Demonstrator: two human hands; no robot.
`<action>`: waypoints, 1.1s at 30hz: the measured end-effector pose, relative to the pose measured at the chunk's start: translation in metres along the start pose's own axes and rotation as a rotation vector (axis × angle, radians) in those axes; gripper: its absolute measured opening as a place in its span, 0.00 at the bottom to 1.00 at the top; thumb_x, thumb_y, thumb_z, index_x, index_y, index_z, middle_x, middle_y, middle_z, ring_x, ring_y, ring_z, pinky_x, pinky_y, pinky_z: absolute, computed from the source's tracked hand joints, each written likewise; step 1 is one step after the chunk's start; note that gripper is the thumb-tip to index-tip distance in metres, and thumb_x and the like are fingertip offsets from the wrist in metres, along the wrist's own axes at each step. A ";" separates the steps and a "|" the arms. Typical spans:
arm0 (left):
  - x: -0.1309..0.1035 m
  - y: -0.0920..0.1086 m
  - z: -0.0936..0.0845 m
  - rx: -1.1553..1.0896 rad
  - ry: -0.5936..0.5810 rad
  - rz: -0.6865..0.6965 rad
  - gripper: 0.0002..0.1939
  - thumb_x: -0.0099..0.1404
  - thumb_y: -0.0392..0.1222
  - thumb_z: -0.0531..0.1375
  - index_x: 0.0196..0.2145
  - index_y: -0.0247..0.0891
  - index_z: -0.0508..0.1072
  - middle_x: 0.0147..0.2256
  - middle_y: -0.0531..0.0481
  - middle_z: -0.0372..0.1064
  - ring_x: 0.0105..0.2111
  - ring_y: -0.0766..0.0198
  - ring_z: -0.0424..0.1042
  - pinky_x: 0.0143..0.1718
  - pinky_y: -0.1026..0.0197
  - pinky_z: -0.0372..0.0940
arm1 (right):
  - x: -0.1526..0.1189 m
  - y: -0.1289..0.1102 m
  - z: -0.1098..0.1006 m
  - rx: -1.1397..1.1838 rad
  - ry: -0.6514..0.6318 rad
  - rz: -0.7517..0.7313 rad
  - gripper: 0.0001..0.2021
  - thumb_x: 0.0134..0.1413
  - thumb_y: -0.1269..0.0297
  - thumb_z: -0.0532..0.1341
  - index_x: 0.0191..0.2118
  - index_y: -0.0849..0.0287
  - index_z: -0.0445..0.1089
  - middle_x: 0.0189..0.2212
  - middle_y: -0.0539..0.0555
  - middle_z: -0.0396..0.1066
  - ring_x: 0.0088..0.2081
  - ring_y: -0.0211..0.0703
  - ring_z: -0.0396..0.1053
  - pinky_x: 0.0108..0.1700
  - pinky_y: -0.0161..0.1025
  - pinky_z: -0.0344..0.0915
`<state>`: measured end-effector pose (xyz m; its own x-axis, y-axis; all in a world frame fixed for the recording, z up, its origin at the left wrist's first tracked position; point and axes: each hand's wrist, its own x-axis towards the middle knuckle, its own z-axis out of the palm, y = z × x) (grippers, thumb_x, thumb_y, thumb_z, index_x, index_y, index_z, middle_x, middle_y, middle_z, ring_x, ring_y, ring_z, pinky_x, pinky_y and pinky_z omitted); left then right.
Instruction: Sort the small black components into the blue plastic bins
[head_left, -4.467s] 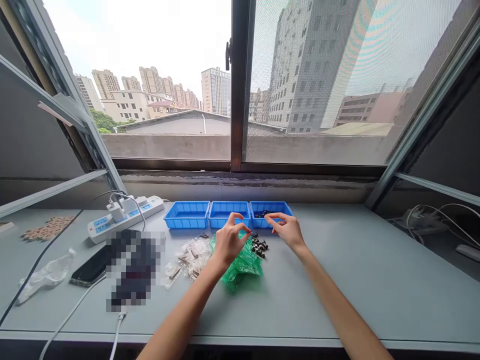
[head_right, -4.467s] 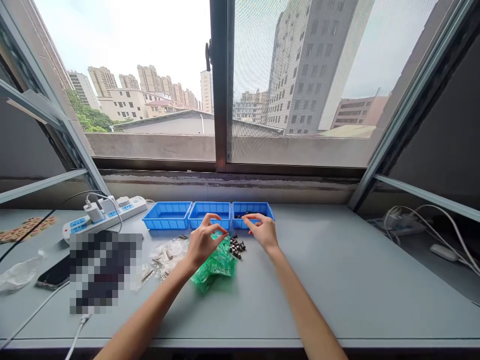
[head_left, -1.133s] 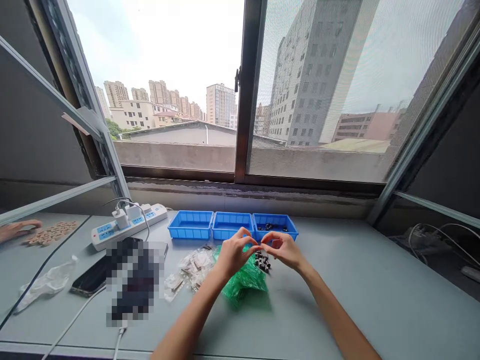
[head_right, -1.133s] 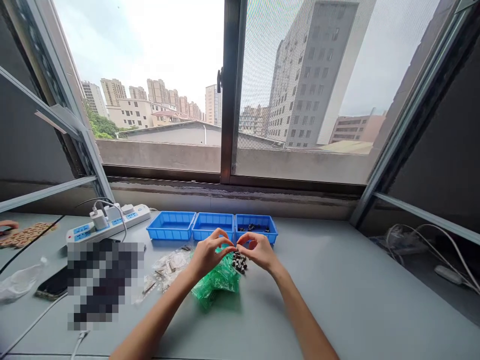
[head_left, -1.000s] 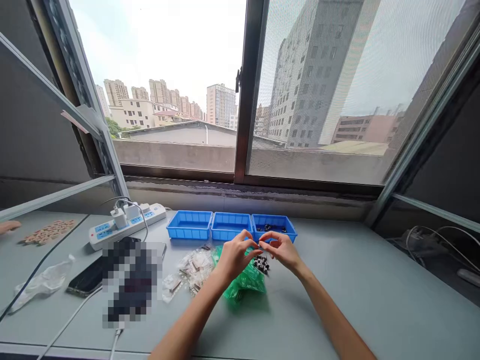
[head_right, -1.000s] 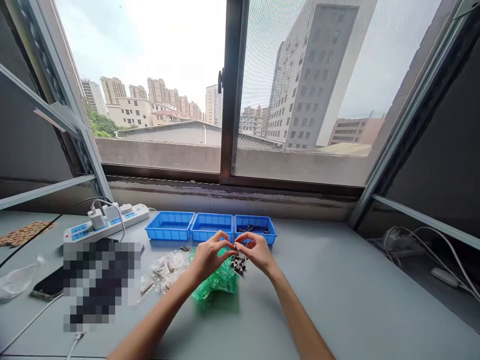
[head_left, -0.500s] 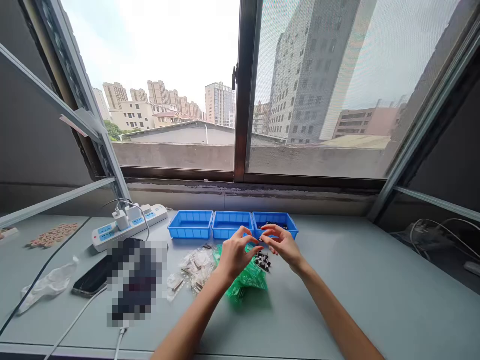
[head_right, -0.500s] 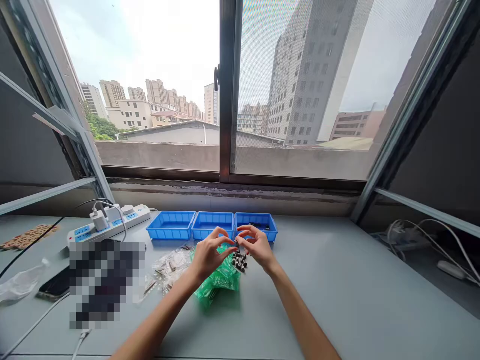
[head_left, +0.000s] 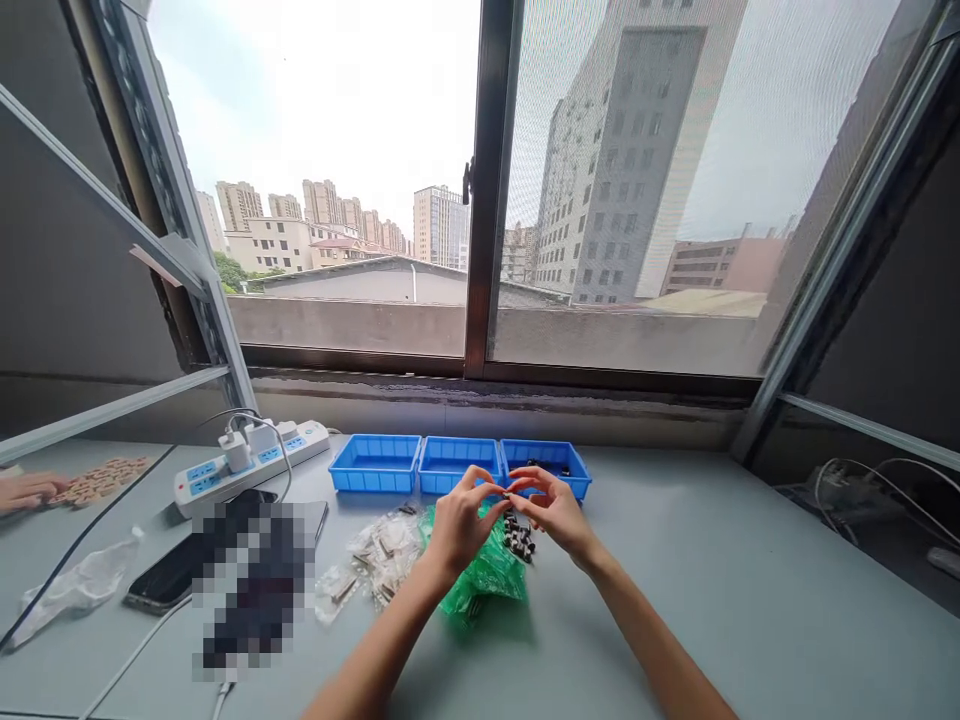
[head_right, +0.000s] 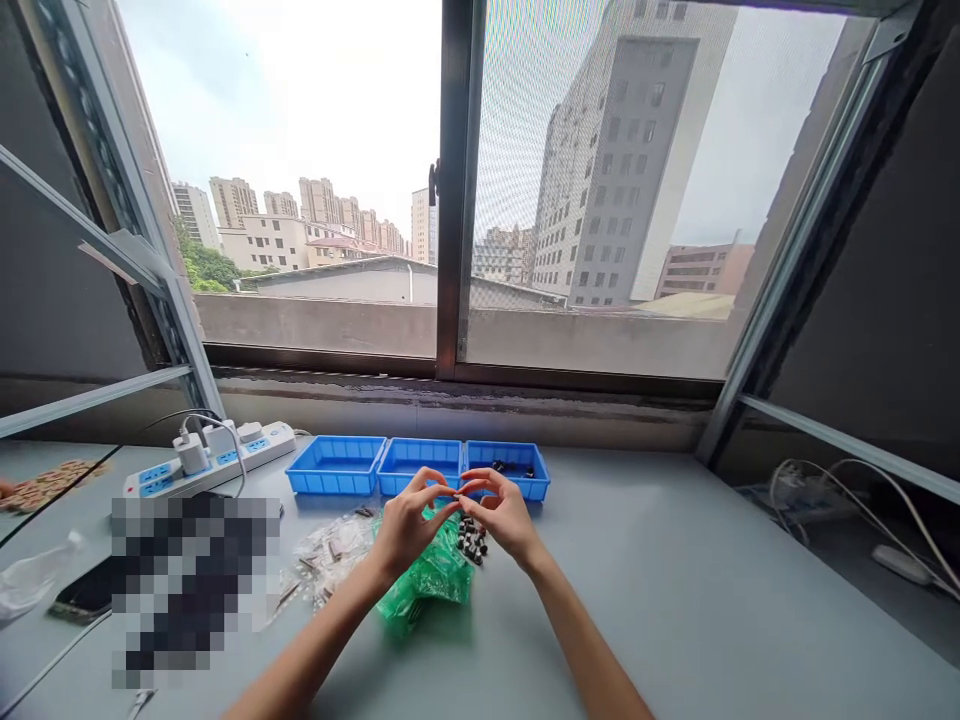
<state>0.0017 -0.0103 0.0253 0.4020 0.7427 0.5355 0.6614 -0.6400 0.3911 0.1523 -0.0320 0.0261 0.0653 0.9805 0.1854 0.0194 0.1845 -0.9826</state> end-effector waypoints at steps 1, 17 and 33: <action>0.000 -0.001 0.000 0.004 0.000 -0.003 0.08 0.62 0.44 0.57 0.36 0.45 0.75 0.39 0.54 0.69 0.28 0.70 0.70 0.28 0.68 0.63 | 0.000 0.001 0.000 0.003 0.006 0.004 0.20 0.30 0.56 0.68 0.34 0.57 0.69 0.28 0.50 0.72 0.17 0.30 0.59 0.16 0.31 0.56; 0.001 -0.002 0.000 0.036 0.017 0.053 0.07 0.62 0.39 0.57 0.32 0.44 0.76 0.40 0.52 0.68 0.32 0.70 0.70 0.28 0.69 0.63 | 0.007 0.005 -0.002 0.206 0.294 0.140 0.23 0.30 0.52 0.66 0.36 0.59 0.71 0.25 0.49 0.70 0.13 0.25 0.49 0.16 0.31 0.46; -0.002 0.012 -0.010 0.001 -0.062 -0.082 0.14 0.58 0.54 0.59 0.33 0.43 0.74 0.40 0.53 0.67 0.30 0.67 0.70 0.29 0.65 0.63 | 0.003 0.008 0.004 0.123 0.175 0.128 0.30 0.22 0.37 0.65 0.26 0.61 0.73 0.19 0.48 0.67 0.13 0.25 0.46 0.17 0.32 0.43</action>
<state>0.0022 -0.0211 0.0363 0.3854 0.8032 0.4542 0.6944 -0.5766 0.4305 0.1488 -0.0268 0.0188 0.2310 0.9718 0.0469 -0.1210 0.0765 -0.9897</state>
